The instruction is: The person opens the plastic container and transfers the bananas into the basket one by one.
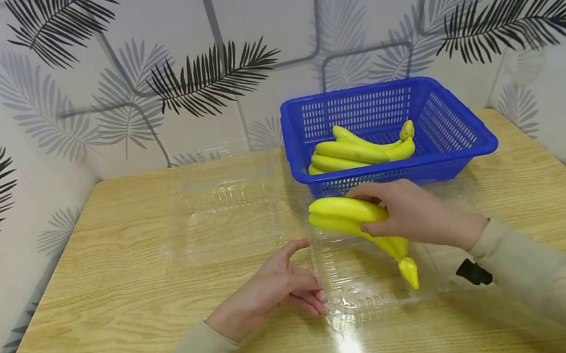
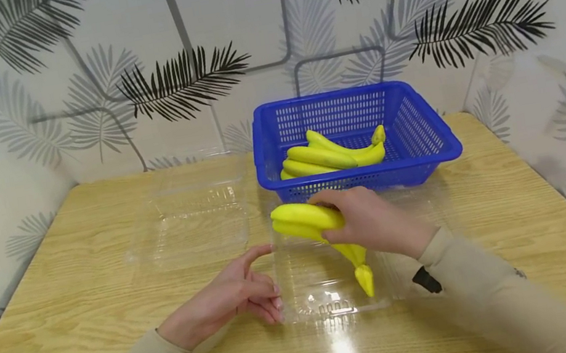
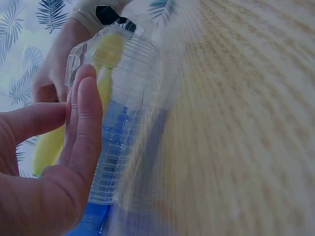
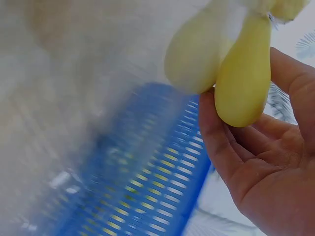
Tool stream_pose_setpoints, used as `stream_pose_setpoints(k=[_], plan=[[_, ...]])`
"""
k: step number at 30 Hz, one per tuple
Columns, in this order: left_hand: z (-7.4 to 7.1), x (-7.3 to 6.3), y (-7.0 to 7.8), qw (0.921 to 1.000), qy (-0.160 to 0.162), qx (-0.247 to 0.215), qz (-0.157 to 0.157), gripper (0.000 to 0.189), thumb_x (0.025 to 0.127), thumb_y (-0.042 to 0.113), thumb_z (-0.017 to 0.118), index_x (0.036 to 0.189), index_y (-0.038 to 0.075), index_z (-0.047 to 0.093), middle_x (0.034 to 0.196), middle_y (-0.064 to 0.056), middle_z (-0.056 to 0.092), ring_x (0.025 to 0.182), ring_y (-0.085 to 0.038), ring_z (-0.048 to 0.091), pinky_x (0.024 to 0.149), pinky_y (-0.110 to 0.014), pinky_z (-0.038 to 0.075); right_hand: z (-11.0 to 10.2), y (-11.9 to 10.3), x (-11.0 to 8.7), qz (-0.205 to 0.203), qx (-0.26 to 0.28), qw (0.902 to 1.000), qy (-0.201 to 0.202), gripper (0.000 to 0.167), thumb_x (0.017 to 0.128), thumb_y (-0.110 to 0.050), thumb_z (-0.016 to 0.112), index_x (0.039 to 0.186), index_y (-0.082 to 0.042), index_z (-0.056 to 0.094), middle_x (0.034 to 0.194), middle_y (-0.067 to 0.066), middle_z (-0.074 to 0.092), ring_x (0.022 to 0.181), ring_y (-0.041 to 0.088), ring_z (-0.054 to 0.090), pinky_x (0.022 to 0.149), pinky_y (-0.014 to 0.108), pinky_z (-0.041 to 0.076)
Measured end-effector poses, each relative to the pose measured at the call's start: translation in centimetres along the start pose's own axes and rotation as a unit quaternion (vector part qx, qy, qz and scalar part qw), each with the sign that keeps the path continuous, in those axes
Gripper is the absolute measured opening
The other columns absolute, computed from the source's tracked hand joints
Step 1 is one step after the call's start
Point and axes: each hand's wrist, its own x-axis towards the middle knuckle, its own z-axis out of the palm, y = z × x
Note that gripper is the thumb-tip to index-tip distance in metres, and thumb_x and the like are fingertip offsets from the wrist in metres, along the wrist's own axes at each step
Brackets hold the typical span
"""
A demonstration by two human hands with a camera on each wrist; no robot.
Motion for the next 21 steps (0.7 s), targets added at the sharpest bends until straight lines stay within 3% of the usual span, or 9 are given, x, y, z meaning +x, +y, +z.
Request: stream_pose_setpoints(k=[11, 15, 21], plan=[[0.1, -0.1, 0.0, 1.0, -0.001, -0.005, -0.005, 0.086, 0.09, -0.004, 0.059, 0.156, 0.01, 0.006, 0.079, -0.018, 0.067, 0.067, -0.027, 0.07, 0.067, -0.038, 0.061, -6.4, -0.4, 1.5, 0.035, 0.015, 0.9984, 0.043, 0.039, 0.088, -0.023, 0.076, 0.122, -0.014, 0.06, 0.109, 0.002, 0.066, 0.095, 0.017, 0.062, 0.082, 0.038, 0.057], [0.1, 0.0, -0.1, 1.0, 0.001, -0.003, -0.001, 0.085, 0.09, -0.005, 0.058, 0.156, 0.01, 0.007, 0.079, -0.018, 0.066, 0.066, -0.027, 0.07, 0.067, -0.039, 0.061, -8.6, 0.3, 2.7, 0.054, 0.005, 0.9961, 0.069, 0.04, 0.087, -0.025, 0.077, 0.122, -0.015, 0.061, 0.108, 0.002, 0.066, 0.093, 0.018, 0.062, 0.079, 0.038, 0.056], [0.0, -0.1, 0.0, 1.0, -0.001, -0.005, -0.003, 0.085, 0.09, -0.004, 0.059, 0.156, 0.011, 0.007, 0.08, -0.019, 0.067, 0.067, -0.028, 0.07, 0.067, -0.038, 0.061, -11.4, 2.3, 4.6, 0.048, -0.027, 0.9934, 0.1, 0.044, 0.09, -0.026, 0.073, 0.13, -0.011, 0.059, 0.113, 0.007, 0.065, 0.095, 0.024, 0.061, 0.079, 0.039, 0.052]])
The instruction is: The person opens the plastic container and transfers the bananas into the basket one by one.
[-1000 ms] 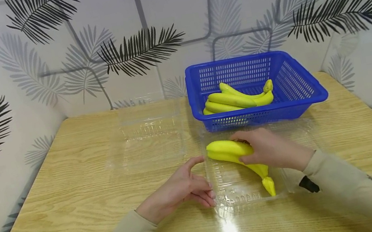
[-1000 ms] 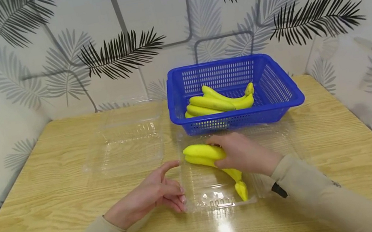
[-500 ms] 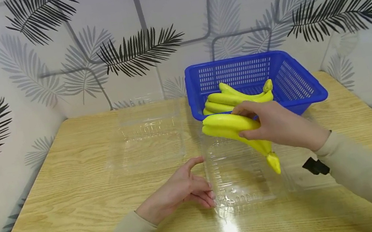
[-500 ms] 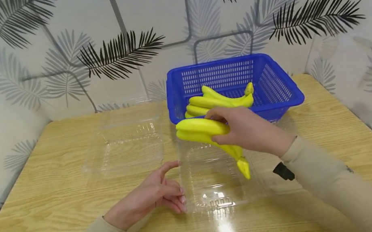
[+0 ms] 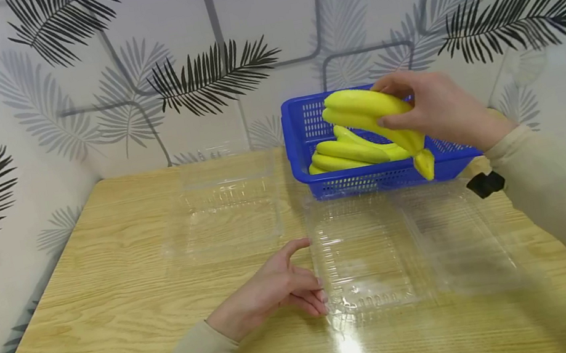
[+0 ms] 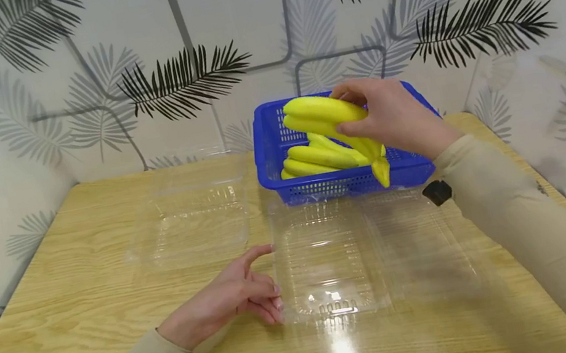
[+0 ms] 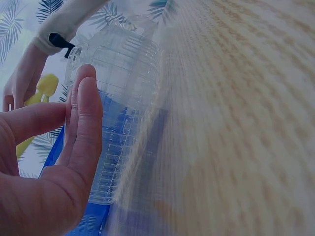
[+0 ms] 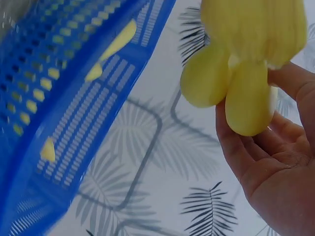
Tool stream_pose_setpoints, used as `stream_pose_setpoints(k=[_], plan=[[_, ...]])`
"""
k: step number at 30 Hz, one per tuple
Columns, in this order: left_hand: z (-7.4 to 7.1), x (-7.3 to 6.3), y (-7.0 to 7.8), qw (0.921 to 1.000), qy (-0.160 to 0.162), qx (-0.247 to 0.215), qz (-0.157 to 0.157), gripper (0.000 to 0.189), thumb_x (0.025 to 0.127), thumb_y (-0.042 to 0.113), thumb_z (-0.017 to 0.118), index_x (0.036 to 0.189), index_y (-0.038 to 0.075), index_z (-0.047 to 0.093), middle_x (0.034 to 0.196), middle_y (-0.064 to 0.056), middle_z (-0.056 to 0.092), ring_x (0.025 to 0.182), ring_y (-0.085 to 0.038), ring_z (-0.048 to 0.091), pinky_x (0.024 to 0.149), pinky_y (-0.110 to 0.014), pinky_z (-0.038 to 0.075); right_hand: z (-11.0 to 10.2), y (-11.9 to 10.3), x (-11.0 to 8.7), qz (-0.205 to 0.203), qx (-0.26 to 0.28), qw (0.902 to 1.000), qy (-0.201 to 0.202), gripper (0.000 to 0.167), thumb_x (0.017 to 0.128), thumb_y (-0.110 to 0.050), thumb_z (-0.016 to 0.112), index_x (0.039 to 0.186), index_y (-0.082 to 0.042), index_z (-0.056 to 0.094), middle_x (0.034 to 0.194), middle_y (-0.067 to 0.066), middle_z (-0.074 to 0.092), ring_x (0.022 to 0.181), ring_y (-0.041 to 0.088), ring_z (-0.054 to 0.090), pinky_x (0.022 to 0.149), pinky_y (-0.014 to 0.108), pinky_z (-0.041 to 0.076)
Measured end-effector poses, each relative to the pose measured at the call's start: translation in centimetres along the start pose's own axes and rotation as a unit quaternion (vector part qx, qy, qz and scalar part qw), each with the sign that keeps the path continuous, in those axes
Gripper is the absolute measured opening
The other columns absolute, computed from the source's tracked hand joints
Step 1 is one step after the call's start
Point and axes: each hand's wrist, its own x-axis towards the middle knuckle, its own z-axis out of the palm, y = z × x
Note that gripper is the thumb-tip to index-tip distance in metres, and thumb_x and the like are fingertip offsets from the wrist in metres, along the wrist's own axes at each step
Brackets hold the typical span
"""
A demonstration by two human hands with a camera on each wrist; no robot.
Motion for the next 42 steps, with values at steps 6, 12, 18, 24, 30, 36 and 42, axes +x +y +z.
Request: stream_pose_setpoints(k=[6, 12, 18, 24, 30, 36, 42], plan=[[0.0, 0.0, 0.0, 1.0, -0.001, -0.001, -0.001, 0.085, 0.09, -0.004, 0.06, 0.156, 0.01, 0.007, 0.081, -0.019, 0.067, 0.068, -0.028, 0.07, 0.066, -0.037, 0.061, -0.3, 1.8, 2.2, 0.006, -0.017, 0.9998, -0.001, 0.047, 0.093, -0.022, 0.069, 0.136, -0.008, 0.055, 0.12, 0.013, 0.062, 0.104, 0.03, 0.056, 0.089, 0.046, 0.046], [0.0, 0.1, -0.1, 1.0, -0.003, 0.001, 0.003, 0.086, 0.089, -0.005, 0.059, 0.156, 0.009, 0.007, 0.08, -0.019, 0.066, 0.066, -0.026, 0.07, 0.066, -0.037, 0.061, 1.3, 4.1, 3.9, 0.004, -0.041, 0.9989, -0.021, 0.039, 0.094, -0.015, 0.067, 0.131, -0.009, 0.056, 0.117, 0.014, 0.063, 0.098, 0.031, 0.057, 0.085, 0.047, 0.046], [-0.1, 0.1, -0.1, 1.0, -0.003, 0.001, 0.005, 0.086, 0.089, -0.004, 0.059, 0.156, 0.01, 0.007, 0.08, -0.019, 0.066, 0.067, -0.026, 0.07, 0.066, -0.036, 0.061, 3.8, 6.4, 4.3, 0.032, -0.033, 0.9968, -0.065, 0.041, 0.096, -0.013, 0.064, 0.135, -0.007, 0.054, 0.125, 0.017, 0.059, 0.106, 0.034, 0.057, 0.089, 0.051, 0.048], [-0.1, 0.1, -0.1, 1.0, -0.004, 0.0, 0.005, 0.086, 0.089, -0.005, 0.059, 0.156, 0.009, 0.006, 0.079, -0.018, 0.066, 0.066, -0.026, 0.07, 0.065, -0.036, 0.061, 5.6, 7.7, 4.6, 0.045, -0.013, 0.9963, -0.072, 0.038, 0.094, -0.01, 0.065, 0.131, -0.004, 0.056, 0.124, 0.017, 0.06, 0.108, 0.033, 0.056, 0.093, 0.052, 0.047], [0.0, 0.0, 0.0, 1.0, -0.002, 0.003, 0.005, 0.086, 0.089, -0.005, 0.059, 0.156, 0.009, 0.007, 0.078, -0.018, 0.066, 0.066, -0.027, 0.07, 0.065, -0.037, 0.061, 6.0, 7.8, 4.8, 0.055, -0.002, 0.9957, -0.074, 0.038, 0.093, -0.01, 0.067, 0.129, -0.004, 0.056, 0.12, 0.018, 0.061, 0.105, 0.032, 0.056, 0.092, 0.052, 0.046], [0.0, 0.0, 0.1, 1.0, 0.0, 0.004, 0.004, 0.086, 0.089, -0.005, 0.059, 0.156, 0.009, 0.007, 0.079, -0.018, 0.066, 0.067, -0.027, 0.07, 0.066, -0.037, 0.061, 6.2, 7.9, 4.4, 0.067, 0.016, 0.995, -0.073, 0.044, 0.093, -0.012, 0.067, 0.134, -0.004, 0.053, 0.127, 0.019, 0.058, 0.11, 0.034, 0.054, 0.094, 0.053, 0.044], [0.0, 0.0, 0.0, 1.0, -0.002, 0.003, 0.005, 0.086, 0.089, -0.005, 0.059, 0.156, 0.008, 0.006, 0.079, -0.018, 0.066, 0.067, -0.027, 0.07, 0.065, -0.036, 0.061, 6.3, 8.3, 4.1, 0.074, 0.015, 0.9943, -0.074, 0.05, 0.093, -0.014, 0.068, 0.139, -0.003, 0.049, 0.132, 0.022, 0.054, 0.115, 0.036, 0.052, 0.097, 0.054, 0.043]])
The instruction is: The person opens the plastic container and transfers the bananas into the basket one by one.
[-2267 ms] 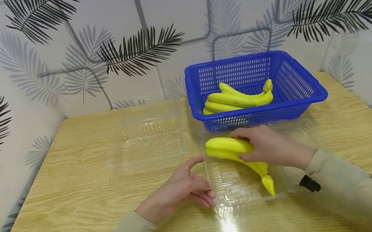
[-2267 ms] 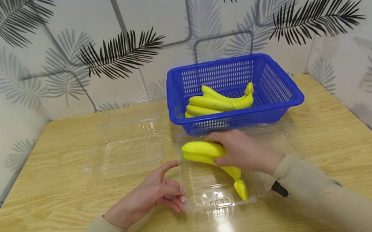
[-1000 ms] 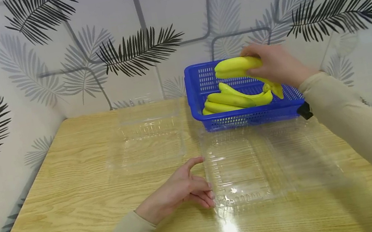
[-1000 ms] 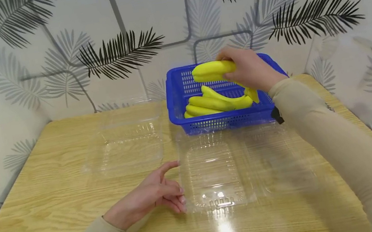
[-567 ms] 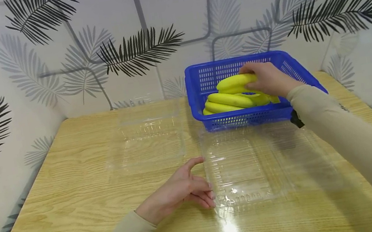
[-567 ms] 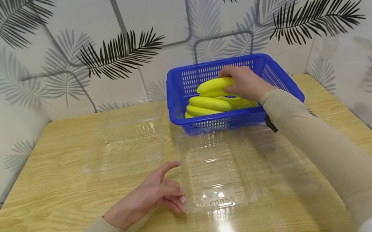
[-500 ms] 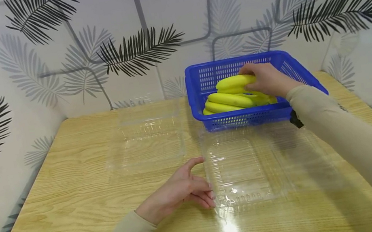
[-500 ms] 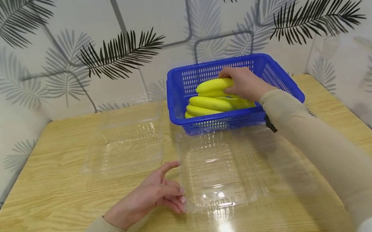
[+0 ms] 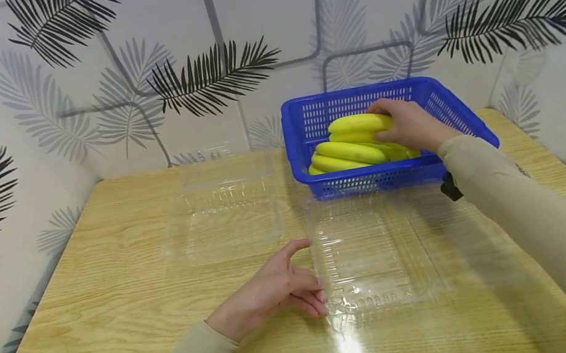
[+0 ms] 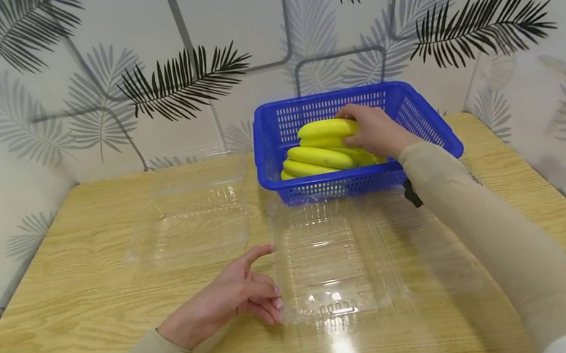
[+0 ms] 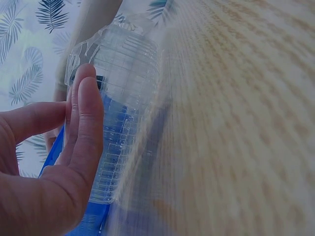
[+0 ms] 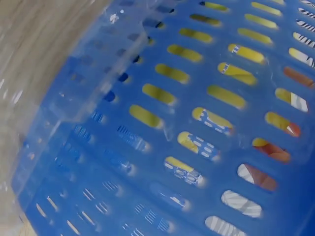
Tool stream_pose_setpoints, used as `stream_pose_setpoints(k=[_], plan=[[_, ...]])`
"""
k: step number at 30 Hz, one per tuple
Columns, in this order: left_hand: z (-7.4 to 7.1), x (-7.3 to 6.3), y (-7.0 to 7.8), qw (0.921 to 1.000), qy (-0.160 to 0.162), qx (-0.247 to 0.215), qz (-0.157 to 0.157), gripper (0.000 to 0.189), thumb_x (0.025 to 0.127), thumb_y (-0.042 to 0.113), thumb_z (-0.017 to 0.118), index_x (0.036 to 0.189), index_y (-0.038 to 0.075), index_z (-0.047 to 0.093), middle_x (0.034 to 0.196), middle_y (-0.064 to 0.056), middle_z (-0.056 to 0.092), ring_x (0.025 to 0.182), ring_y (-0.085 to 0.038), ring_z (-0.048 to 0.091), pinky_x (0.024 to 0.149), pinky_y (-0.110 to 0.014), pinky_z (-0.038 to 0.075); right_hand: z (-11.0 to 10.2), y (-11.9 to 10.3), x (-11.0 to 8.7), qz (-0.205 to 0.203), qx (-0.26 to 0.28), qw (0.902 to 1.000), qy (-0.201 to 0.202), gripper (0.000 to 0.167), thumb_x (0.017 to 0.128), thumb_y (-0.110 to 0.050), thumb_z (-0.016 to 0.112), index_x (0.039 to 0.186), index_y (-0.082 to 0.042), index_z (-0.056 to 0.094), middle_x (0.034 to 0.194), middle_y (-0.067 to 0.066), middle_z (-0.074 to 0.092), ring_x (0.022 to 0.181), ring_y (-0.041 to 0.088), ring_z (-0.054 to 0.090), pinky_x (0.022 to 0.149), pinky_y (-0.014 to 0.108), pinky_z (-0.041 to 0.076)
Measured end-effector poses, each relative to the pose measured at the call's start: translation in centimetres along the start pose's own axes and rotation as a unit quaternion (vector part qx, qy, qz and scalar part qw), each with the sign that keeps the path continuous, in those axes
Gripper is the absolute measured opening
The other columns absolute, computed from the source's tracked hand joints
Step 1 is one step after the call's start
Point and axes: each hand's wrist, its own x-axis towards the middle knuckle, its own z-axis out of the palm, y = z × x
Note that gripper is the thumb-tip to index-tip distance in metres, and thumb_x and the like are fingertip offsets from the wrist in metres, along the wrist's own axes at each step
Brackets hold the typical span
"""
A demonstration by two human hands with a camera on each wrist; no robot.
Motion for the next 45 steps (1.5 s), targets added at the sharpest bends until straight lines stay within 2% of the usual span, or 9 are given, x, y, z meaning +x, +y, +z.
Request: stream_pose_setpoints(k=[10, 22, 31, 39, 45], plan=[[-0.1, -0.1, 0.0, 1.0, 0.005, 0.007, 0.002, 0.086, 0.089, -0.005, 0.06, 0.156, 0.009, 0.008, 0.079, -0.018, 0.066, 0.067, -0.027, 0.07, 0.066, -0.037, 0.061, -0.8, 0.1, -0.6, 0.016, 0.014, 0.9998, 0.001, 0.061, 0.094, -0.022, 0.068, 0.146, -0.005, 0.042, 0.144, 0.022, 0.047, 0.132, 0.038, 0.042, 0.108, 0.055, 0.036], [0.0, 0.0, -0.1, 1.0, 0.0, -0.001, -0.002, 0.085, 0.09, -0.005, 0.059, 0.156, 0.01, 0.007, 0.08, -0.018, 0.067, 0.067, -0.027, 0.07, 0.066, -0.038, 0.061, -1.0, 1.2, -1.0, 0.038, -0.006, 0.9992, -0.011, 0.057, 0.094, -0.019, 0.065, 0.144, 0.001, 0.043, 0.141, 0.024, 0.047, 0.127, 0.042, 0.044, 0.105, 0.057, 0.037], [0.0, 0.0, -0.1, 1.0, 0.0, 0.004, -0.002, 0.085, 0.09, -0.004, 0.06, 0.156, 0.01, 0.007, 0.079, -0.018, 0.066, 0.067, -0.026, 0.07, 0.067, -0.038, 0.061, -1.3, 1.7, -1.4, 0.056, 0.007, 0.9982, -0.02, 0.058, 0.094, -0.018, 0.065, 0.144, 0.001, 0.042, 0.144, 0.025, 0.044, 0.129, 0.042, 0.043, 0.102, 0.058, 0.041], [0.0, 0.0, 0.0, 1.0, 0.002, 0.004, -0.002, 0.085, 0.09, -0.004, 0.06, 0.156, 0.01, 0.007, 0.079, -0.018, 0.067, 0.067, -0.027, 0.07, 0.066, -0.037, 0.061, -1.3, 2.1, -1.5, 0.05, 0.005, 0.9987, -0.009, 0.058, 0.094, -0.017, 0.065, 0.144, 0.003, 0.042, 0.143, 0.025, 0.045, 0.127, 0.042, 0.044, 0.101, 0.057, 0.042], [-0.1, 0.0, 0.0, 1.0, 0.001, 0.001, -0.005, 0.086, 0.09, -0.004, 0.06, 0.156, 0.01, 0.007, 0.081, -0.019, 0.067, 0.068, -0.028, 0.07, 0.066, -0.038, 0.061, -1.5, 1.6, -2.0, 0.035, -0.015, 0.9991, 0.017, 0.056, 0.094, -0.018, 0.065, 0.143, 0.002, 0.045, 0.144, 0.025, 0.044, 0.126, 0.043, 0.045, 0.102, 0.058, 0.039]])
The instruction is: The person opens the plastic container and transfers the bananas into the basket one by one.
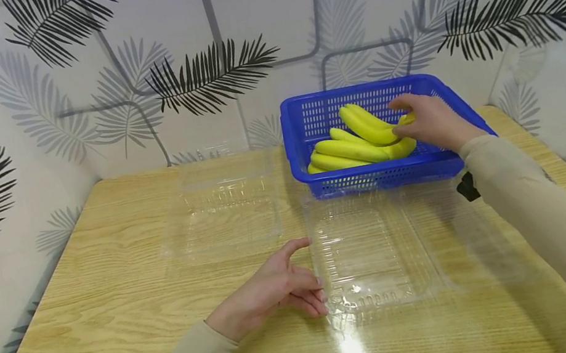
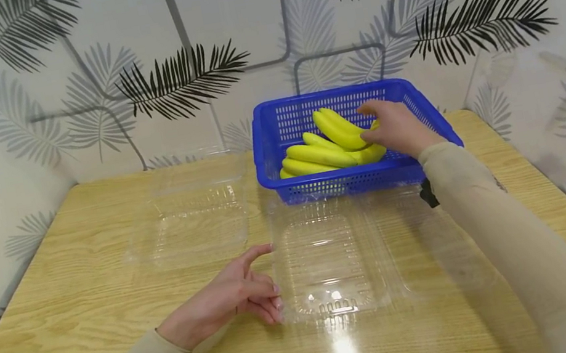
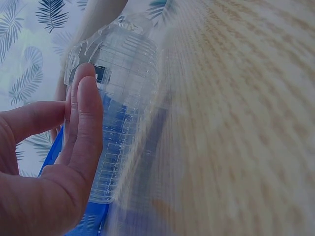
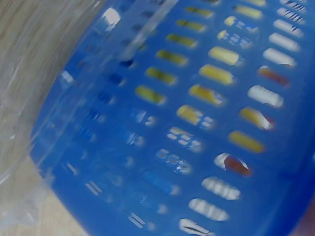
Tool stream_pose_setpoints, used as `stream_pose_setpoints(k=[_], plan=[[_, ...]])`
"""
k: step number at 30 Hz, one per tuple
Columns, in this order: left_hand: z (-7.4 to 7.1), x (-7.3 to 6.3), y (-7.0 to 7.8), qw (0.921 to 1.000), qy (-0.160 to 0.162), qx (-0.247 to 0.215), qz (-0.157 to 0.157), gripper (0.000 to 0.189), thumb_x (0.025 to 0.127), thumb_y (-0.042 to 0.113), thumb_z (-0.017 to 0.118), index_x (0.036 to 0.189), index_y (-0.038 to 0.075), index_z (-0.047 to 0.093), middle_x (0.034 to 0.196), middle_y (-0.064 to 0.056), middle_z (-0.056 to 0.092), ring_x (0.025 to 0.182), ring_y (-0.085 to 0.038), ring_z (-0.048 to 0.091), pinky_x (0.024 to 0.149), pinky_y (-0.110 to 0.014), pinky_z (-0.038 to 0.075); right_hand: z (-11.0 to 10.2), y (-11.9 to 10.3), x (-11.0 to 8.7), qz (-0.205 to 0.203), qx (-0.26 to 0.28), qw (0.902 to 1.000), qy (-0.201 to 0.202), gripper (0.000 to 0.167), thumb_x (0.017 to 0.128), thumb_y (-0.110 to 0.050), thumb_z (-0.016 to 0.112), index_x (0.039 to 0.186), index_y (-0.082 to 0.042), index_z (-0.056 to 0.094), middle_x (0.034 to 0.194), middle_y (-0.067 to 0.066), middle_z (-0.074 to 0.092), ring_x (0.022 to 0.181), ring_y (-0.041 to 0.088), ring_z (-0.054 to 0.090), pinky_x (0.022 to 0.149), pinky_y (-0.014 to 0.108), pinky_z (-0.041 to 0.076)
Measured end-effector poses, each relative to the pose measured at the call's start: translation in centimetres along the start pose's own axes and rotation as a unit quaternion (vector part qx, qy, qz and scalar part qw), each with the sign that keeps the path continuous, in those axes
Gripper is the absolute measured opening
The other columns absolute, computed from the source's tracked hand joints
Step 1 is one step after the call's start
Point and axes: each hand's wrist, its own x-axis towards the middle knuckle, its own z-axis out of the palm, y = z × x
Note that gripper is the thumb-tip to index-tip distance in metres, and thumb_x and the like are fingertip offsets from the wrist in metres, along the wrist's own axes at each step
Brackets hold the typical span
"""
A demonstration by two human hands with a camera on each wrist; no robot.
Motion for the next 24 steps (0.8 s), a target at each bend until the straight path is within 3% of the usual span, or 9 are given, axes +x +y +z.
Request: stream_pose_setpoints(k=[9, 16, 24], plan=[[0.1, 0.0, 0.0, 1.0, 0.004, 0.006, 0.004, 0.086, 0.089, -0.004, 0.06, 0.156, 0.01, 0.008, 0.079, -0.019, 0.067, 0.067, -0.028, 0.07, 0.067, -0.04, 0.061, 0.1, -2.8, -2.4, -0.02, 0.017, 0.9995, 0.017, 0.059, 0.097, -0.037, 0.062, 0.146, -0.01, 0.045, 0.147, 0.017, 0.044, 0.118, 0.036, 0.051, 0.098, 0.058, 0.041], [0.8, 0.0, 0.0, 0.9995, 0.021, 0.022, 0.008, 0.084, 0.089, -0.005, 0.06, 0.155, 0.006, 0.009, 0.079, -0.022, 0.067, 0.063, -0.027, 0.069, 0.064, -0.039, 0.061, 0.5, -5.2, -4.9, -0.052, 0.009, 0.9979, 0.037, 0.055, 0.097, -0.037, 0.061, 0.144, -0.009, 0.047, 0.144, 0.018, 0.046, 0.13, 0.039, 0.042, 0.104, 0.061, 0.036], [1.3, -0.1, 0.3, 0.9985, 0.038, 0.03, 0.026, 0.084, 0.09, -0.002, 0.061, 0.155, 0.007, 0.009, 0.075, -0.019, 0.067, 0.06, -0.026, 0.068, 0.062, -0.04, 0.061, 1.1, -7.5, -8.1, -0.068, 0.037, 0.9961, 0.043, 0.051, 0.097, -0.031, 0.063, 0.143, -0.013, 0.049, 0.144, 0.012, 0.047, 0.129, 0.034, 0.042, 0.104, 0.057, 0.037]])
